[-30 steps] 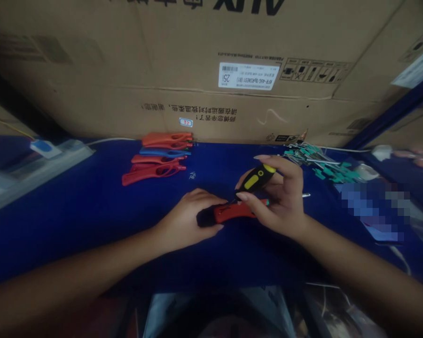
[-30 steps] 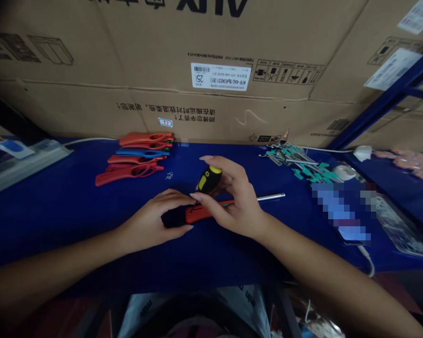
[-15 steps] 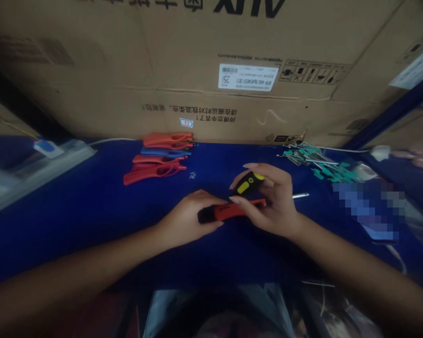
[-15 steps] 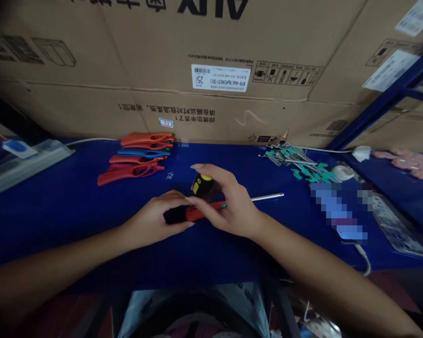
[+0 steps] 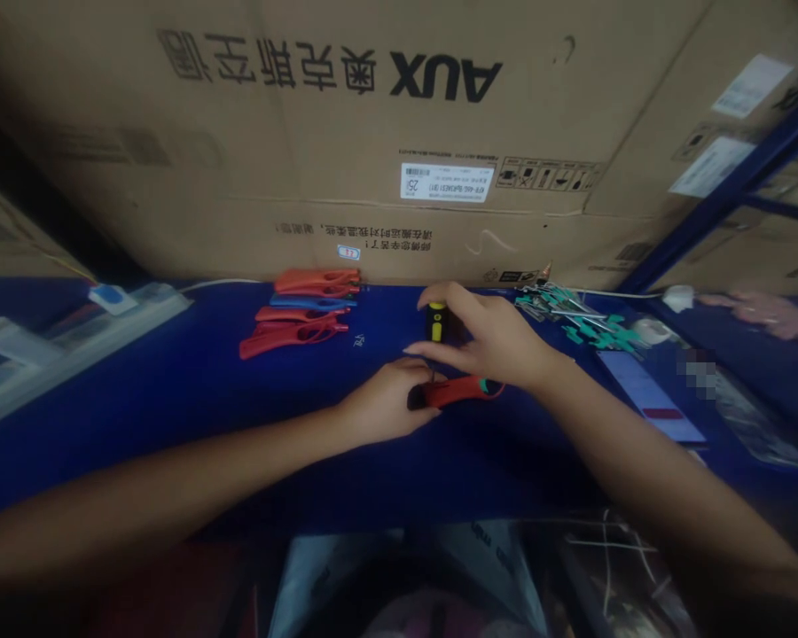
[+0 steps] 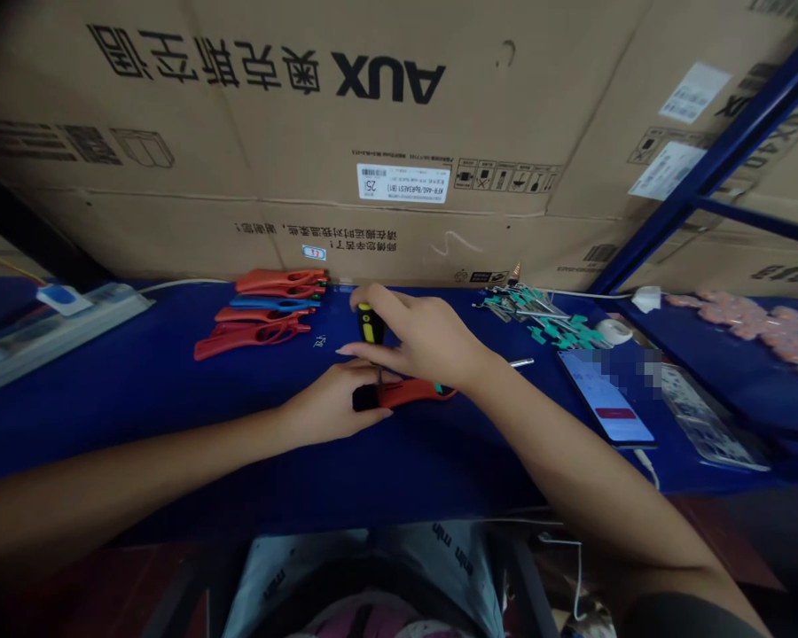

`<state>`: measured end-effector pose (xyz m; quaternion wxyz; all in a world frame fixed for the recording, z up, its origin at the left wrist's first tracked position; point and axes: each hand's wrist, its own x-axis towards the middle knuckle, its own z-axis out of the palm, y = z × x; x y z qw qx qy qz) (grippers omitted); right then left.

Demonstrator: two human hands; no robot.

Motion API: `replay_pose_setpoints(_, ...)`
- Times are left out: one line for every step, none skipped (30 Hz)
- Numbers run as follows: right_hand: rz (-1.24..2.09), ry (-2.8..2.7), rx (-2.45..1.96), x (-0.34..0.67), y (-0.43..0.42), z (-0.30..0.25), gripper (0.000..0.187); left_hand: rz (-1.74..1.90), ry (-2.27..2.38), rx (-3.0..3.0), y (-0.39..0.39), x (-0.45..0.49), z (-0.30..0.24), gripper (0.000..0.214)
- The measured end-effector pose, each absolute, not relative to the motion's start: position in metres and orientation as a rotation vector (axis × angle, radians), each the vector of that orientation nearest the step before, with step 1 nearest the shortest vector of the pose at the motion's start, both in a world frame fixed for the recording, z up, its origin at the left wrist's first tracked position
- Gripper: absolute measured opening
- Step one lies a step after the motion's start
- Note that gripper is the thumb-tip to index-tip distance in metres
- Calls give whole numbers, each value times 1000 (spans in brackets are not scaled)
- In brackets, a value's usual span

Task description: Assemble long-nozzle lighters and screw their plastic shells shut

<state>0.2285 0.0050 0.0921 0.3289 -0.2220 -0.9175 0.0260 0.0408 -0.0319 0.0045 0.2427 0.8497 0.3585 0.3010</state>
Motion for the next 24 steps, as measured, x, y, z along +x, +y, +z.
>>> replay_pose_setpoints(71, -2374, -567, 231, 6, 91, 35, 834, 977, 2327, -30, 43, 4, 32)
replay_pose_setpoints(112, -2365, -549, 234, 6, 89, 33, 848, 967, 2333, -29, 45, 3, 31)
replay_pose_setpoints(176, -2368, -532, 237, 6, 87, 35, 856, 950, 2343, -28, 45, 1, 32)
replay_pose_setpoints(236, -2374, -523, 240, 6, 85, 39, 865, 937, 2351, -28, 45, 0, 33)
replay_pose_setpoints(261, -2372, -524, 242, 5, 82, 41, 859, 924, 2358, -28, 45, -1, 35)
replay_pose_setpoints(226, -2348, -536, 243, 5, 80, 41, 850, 920, 2360, -28, 44, -2, 35)
replay_pose_setpoints(134, -2308, -549, 244, 5, 78, 39, 837, 922, 2359, -28, 43, -3, 36)
replay_pose_setpoints(12, -2261, -553, 245, 5, 76, 37, 824, 924, 2359, -28, 42, -3, 36)
replay_pose_setpoints(-100, -2220, -545, 244, 5, 76, 36, 817, 928, 2358, -28, 41, -3, 36)
replay_pose_setpoints(-163, -2198, -534, 244, 4, 75, 34, 813, 927, 2359, -29, 41, -3, 36)
replay_pose_setpoints(-153, -2200, -524, 243, 4, 75, 32, 813, 919, 2360, -29, 41, -2, 36)
replay_pose_setpoints(-67, -2223, -518, 243, 4, 76, 31, 818, 906, 2359, -29, 41, -1, 35)
replay_pose_setpoints(69, -2252, -518, 243, 4, 76, 33, 824, 890, 2356, -29, 41, -1, 34)
replay_pose_setpoints(214, -2269, -526, 242, 5, 76, 36, 826, 875, 2352, -29, 41, 0, 34)
replay_pose_setpoints(316, -2270, -535, 242, 5, 76, 38, 825, 863, 2348, -29, 41, 0, 33)
replay_pose_setpoints(339, -2259, -541, 242, 6, 76, 37, 827, 855, 2346, -29, 41, -1, 33)
replay_pose_setpoints(277, -2242, -539, 242, 7, 75, 35, 829, 852, 2348, -29, 41, -1, 32)
replay_pose_setpoints(161, -2219, -529, 242, 8, 74, 33, 830, 851, 2353, -28, 41, -2, 31)
replay_pose_setpoints(44, -2203, -518, 242, 8, 74, 30, 833, 850, 2360, -28, 41, -2, 30)
replay_pose_setpoints(-24, -2203, -515, 242, 8, 74, 28, 835, 847, 2366, -28, 41, -3, 29)
replay_pose_setpoints(-20, -2223, -519, 242, 8, 75, 27, 834, 841, 2370, -28, 41, -3, 28)
replay_pose_setpoints(60, -2261, -535, 243, 7, 78, 29, 829, 836, 2370, -28, 41, -2, 27)
replay_pose_setpoints(187, -2298, -557, 243, 5, 80, 35, 825, 833, 2367, -28, 42, -2, 27)
replay_pose_setpoints(319, -2328, -576, 243, 4, 83, 41, 820, 830, 2364, -28, 42, -1, 27)
